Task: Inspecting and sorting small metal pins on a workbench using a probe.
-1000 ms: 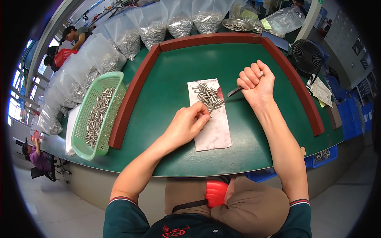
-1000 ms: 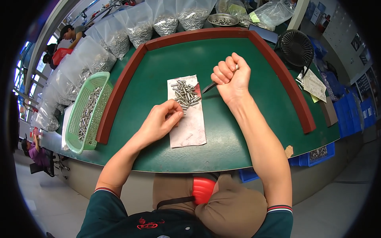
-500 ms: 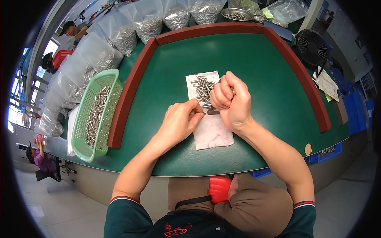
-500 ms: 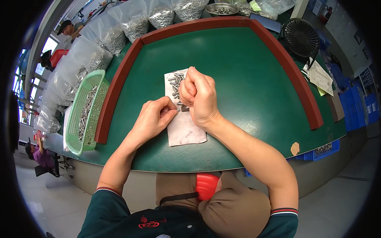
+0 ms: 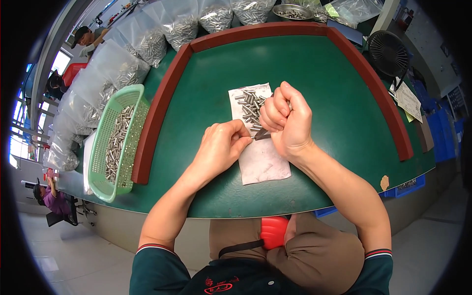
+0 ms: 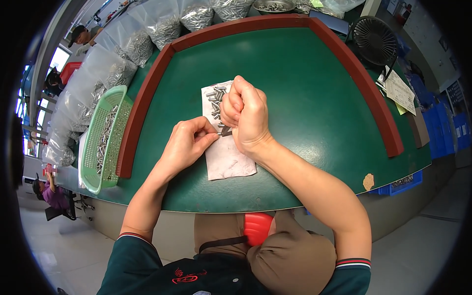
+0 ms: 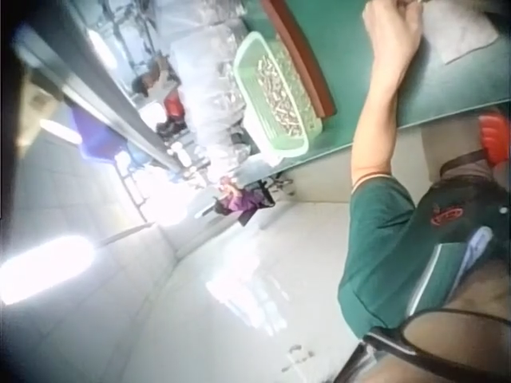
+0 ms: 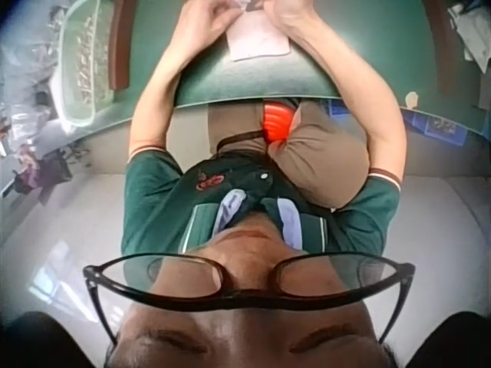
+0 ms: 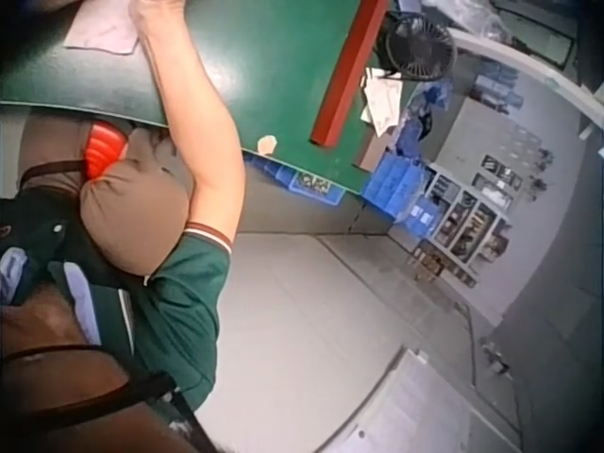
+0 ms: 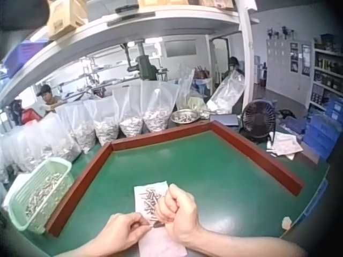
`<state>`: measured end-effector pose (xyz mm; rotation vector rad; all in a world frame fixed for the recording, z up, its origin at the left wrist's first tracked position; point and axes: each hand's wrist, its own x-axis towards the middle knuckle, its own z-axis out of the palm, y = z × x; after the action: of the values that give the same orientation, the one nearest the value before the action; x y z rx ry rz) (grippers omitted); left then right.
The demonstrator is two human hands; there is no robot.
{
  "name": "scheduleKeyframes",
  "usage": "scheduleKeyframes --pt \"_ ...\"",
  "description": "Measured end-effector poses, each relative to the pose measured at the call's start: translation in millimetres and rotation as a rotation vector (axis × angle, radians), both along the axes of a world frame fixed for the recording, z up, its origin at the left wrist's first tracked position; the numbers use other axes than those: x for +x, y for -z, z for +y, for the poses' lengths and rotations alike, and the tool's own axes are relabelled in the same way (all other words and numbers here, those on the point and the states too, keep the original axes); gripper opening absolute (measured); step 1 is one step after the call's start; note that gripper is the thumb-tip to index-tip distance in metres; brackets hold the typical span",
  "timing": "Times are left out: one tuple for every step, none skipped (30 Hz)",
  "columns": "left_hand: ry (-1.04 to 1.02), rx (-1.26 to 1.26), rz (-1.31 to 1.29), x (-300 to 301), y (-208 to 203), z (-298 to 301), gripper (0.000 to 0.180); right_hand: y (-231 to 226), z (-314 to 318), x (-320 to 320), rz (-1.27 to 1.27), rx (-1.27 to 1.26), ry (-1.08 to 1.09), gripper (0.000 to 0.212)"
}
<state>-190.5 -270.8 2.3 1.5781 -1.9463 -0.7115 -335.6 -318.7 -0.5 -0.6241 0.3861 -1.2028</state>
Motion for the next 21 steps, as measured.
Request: scheduleKeyframes --pt "-0.001 0.010 0.002 0 0 0 0.012 0 0 0 0.003 -0.003 -0.004 0.039" --pt "-0.002 0.011 0.001 0 -1 0 0.012 0 0 1 0.003 -0.002 -0.005 0.039" --pt "-0.010 0.030 0.013 1 -2 0 0.012 -1 1 2 0.011 -0.005 -0.008 0.039" --pt "-0.017 0.049 0.025 1 -2 0 0.012 -1 1 2 0.020 -0.007 -0.011 0.039" --pt "-0.016 0.052 0.028 1 -1 0 0.012 -1 1 3 0.023 -0.004 -0.009 0.039" --pt "-0.020 0.057 0.036 0 0 0 0.012 -2 2 3 0.043 -0.012 -0.007 0.039" --pt "-0.024 0.062 0.045 0 0 0 0.011 -2 2 4 0.063 -0.019 -0.005 0.040" --pt "-0.026 0.065 0.045 0 0 0 0.011 -3 3 6 0.062 -0.016 -0.008 0.040" --pt "-0.028 0.061 0.045 0 0 0 0.011 -3 4 8 0.095 -0.042 0.006 0.040" --pt "-0.030 0.058 0.044 0 0 0 0.011 -4 5 11 0.127 -0.069 0.019 0.040" --pt "-0.030 0.060 0.046 -1 0 -1 0.011 -5 6 12 0.159 -0.086 0.040 0.041" --pt "-0.028 0.057 0.036 -2 0 -2 0.011 -4 5 15 0.160 -0.084 0.039 0.041" --pt "-0.026 0.052 0.026 -4 -1 -4 0.011 -1 4 17 0.196 -0.129 0.064 0.042" --pt "-0.027 0.052 0.024 -4 -2 -4 0.011 -1 4 18 0.228 -0.177 0.089 0.042" --pt "-0.033 0.055 0.022 -4 -3 -4 0.011 -5 2 17 0.209 -0.124 0.059 0.042" --pt "-0.040 0.057 0.020 -5 -5 -4 0.012 -7 0 16 0.207 -0.128 0.060 0.042" --pt "-0.040 0.045 0.017 -5 -5 -5 0.012 -8 -3 15 0.195 -0.092 0.036 0.041" --pt "-0.034 0.020 0.017 -5 -5 -4 0.011 -9 -5 13 0.185 -0.059 0.011 0.041" --pt "-0.028 -0.009 0.018 -5 -4 -3 0.011 -11 -3 10 0.139 -0.001 0.005 0.039" --pt "-0.020 -0.015 0.001 -1 -4 -1 0.010 -13 -3 8 0.080 -0.008 -0.022 0.039" --pt "-0.013 -0.046 0.001 2 -1 0 0.009 -20 -1 4 0.030 -0.018 -0.047 0.038"
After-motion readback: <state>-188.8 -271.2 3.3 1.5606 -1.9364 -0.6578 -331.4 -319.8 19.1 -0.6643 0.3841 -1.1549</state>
